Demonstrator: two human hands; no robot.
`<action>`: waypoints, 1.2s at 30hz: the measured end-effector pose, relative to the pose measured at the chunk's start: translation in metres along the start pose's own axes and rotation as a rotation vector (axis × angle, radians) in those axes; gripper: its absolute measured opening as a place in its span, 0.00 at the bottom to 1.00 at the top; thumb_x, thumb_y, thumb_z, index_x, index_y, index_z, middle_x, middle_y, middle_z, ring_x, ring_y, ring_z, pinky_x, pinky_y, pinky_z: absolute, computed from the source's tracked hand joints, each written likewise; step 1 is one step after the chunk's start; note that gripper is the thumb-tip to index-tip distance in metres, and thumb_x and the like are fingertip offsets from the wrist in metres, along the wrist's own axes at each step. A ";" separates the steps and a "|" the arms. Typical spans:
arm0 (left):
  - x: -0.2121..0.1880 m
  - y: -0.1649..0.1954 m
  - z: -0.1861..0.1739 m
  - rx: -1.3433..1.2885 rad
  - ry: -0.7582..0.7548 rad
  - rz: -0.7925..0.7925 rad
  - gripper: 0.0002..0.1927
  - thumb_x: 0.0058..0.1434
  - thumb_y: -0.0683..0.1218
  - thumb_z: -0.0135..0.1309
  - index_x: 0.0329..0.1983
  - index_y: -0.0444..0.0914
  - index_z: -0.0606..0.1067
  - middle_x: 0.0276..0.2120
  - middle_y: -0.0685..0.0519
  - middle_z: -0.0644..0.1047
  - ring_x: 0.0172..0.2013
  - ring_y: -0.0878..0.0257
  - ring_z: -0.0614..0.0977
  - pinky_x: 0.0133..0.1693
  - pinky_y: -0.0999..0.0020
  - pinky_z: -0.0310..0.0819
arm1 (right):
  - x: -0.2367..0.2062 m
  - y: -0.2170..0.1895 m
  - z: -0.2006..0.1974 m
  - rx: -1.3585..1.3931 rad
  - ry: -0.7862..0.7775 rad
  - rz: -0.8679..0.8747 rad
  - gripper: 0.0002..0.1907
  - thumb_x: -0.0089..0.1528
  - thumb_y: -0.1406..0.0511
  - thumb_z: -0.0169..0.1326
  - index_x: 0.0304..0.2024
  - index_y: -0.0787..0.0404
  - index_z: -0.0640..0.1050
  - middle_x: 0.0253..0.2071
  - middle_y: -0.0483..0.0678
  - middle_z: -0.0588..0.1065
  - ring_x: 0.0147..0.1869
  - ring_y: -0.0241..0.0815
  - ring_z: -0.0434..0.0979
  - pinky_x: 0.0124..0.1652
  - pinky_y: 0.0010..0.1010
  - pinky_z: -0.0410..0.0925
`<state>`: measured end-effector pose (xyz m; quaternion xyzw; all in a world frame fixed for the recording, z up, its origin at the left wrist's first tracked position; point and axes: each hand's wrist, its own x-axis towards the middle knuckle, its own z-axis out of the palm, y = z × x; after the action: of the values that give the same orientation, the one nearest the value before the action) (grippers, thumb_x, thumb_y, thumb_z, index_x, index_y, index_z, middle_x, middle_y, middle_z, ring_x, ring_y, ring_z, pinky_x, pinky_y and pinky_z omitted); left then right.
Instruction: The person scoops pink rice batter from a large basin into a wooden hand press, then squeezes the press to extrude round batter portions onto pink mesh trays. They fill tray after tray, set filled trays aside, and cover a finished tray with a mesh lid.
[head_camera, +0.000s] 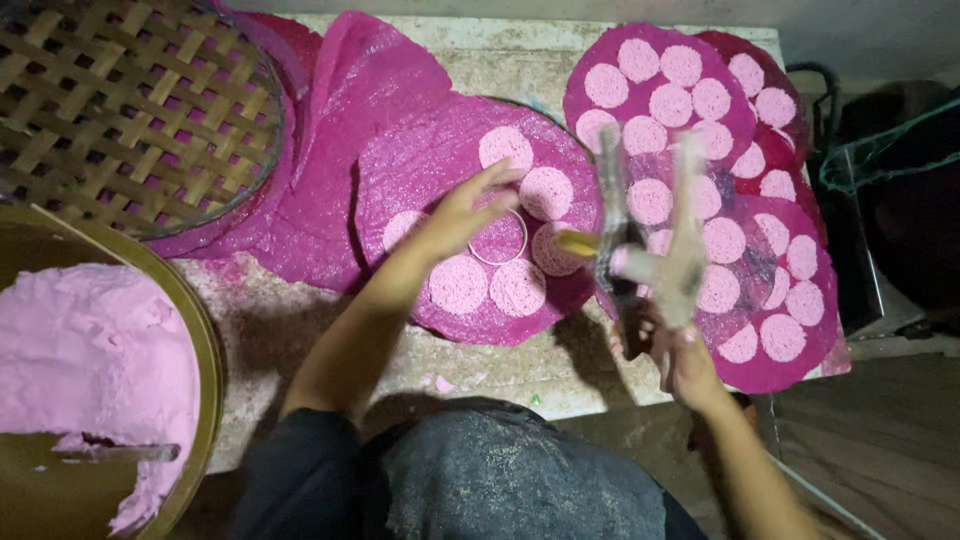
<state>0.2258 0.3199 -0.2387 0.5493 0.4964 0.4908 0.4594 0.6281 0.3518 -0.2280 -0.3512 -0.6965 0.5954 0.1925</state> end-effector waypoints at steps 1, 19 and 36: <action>0.004 0.007 0.000 -0.635 -0.125 0.074 0.46 0.68 0.67 0.52 0.78 0.35 0.56 0.73 0.40 0.65 0.74 0.48 0.62 0.75 0.49 0.46 | 0.014 -0.012 0.001 0.096 -0.167 0.126 0.50 0.64 0.32 0.29 0.64 0.68 0.64 0.53 0.56 0.74 0.56 0.49 0.74 0.57 0.41 0.67; 0.042 -0.031 -0.059 -1.646 0.014 0.560 0.13 0.66 0.56 0.44 0.38 0.42 0.70 0.34 0.56 0.72 0.41 0.61 0.73 0.53 0.64 0.69 | 0.155 -0.135 0.059 -0.530 -0.442 0.406 0.45 0.63 0.35 0.30 0.37 0.65 0.82 0.28 0.50 0.79 0.32 0.41 0.78 0.37 0.38 0.71; 0.072 -0.024 -0.058 -1.582 -0.044 0.543 0.12 0.67 0.55 0.40 0.35 0.44 0.67 0.30 0.58 0.69 0.36 0.62 0.73 0.51 0.59 0.75 | 0.154 -0.149 0.075 -0.694 -0.230 0.256 0.32 0.66 0.43 0.36 0.45 0.62 0.76 0.21 0.49 0.72 0.27 0.43 0.75 0.32 0.39 0.69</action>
<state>0.1673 0.3950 -0.2509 0.1746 -0.1532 0.7773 0.5847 0.4333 0.4038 -0.1237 -0.4107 -0.8241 0.3788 -0.0932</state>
